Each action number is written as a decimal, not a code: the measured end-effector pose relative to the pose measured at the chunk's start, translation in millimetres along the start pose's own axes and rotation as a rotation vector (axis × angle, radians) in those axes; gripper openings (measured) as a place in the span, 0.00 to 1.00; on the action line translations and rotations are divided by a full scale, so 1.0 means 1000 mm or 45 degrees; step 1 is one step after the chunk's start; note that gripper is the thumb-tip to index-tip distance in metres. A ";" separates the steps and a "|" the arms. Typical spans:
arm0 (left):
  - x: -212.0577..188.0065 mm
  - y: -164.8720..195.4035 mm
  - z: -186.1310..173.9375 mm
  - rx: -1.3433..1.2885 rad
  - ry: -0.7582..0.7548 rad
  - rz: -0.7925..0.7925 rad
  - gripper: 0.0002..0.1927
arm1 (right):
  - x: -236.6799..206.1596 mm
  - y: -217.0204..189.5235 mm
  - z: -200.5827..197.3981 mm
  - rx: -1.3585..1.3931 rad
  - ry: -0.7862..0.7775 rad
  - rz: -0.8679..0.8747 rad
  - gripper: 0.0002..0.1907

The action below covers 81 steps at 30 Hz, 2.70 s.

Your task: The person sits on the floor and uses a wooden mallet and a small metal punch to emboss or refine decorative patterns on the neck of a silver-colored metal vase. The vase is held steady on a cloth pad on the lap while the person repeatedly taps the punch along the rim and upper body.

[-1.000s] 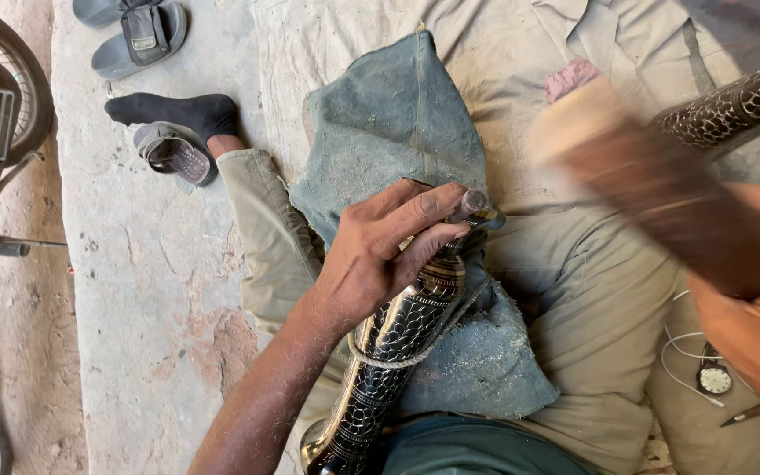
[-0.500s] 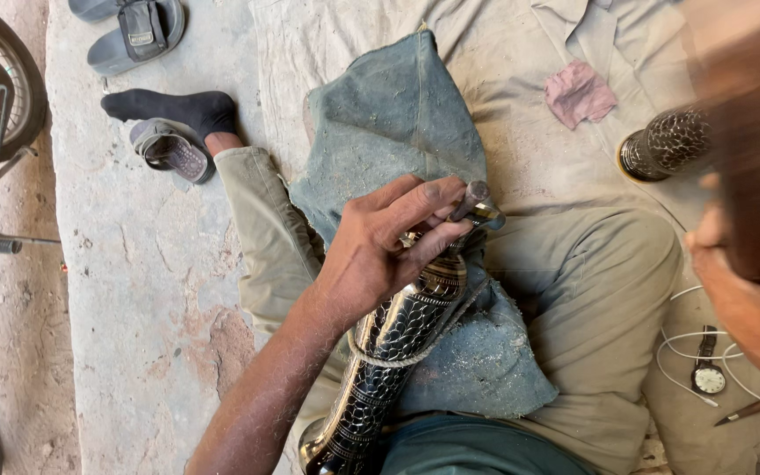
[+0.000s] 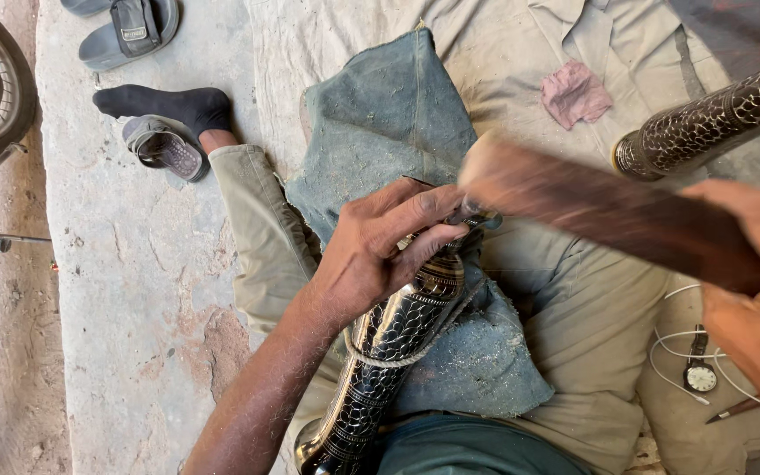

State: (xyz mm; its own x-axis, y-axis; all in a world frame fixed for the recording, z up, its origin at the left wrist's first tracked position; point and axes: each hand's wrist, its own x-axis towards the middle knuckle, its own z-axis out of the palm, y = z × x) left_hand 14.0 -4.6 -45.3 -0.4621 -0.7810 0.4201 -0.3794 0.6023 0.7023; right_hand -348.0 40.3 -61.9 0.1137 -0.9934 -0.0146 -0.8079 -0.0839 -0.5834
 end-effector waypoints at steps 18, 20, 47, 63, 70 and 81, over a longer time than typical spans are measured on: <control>-0.006 -0.010 0.005 -0.105 0.100 -0.007 0.18 | -0.032 0.023 0.003 0.345 0.086 0.298 0.11; -0.008 -0.013 0.003 -0.144 0.140 -0.110 0.21 | -0.022 0.032 0.011 0.325 0.060 0.308 0.09; -0.015 -0.028 0.014 -0.228 0.136 -0.136 0.19 | 0.062 -0.156 -0.042 -0.345 0.059 -0.497 0.24; -0.009 -0.023 0.008 -0.214 0.097 -0.124 0.19 | 0.069 -0.172 -0.034 -0.328 0.007 -0.397 0.18; -0.008 -0.023 0.007 -0.233 0.075 -0.147 0.21 | 0.050 -0.113 -0.023 0.113 0.085 -0.307 0.18; -0.002 -0.026 0.010 -0.210 0.063 -0.068 0.20 | 0.012 -0.013 -0.014 0.056 0.096 0.073 0.18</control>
State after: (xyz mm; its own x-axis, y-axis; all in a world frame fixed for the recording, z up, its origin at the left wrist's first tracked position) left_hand 16.2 -17.1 -70.2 -0.4029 -0.8210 0.4044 -0.2642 0.5274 0.8075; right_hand -344.0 27.9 -43.0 0.0225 -0.9997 0.0112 -0.7857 -0.0246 -0.6182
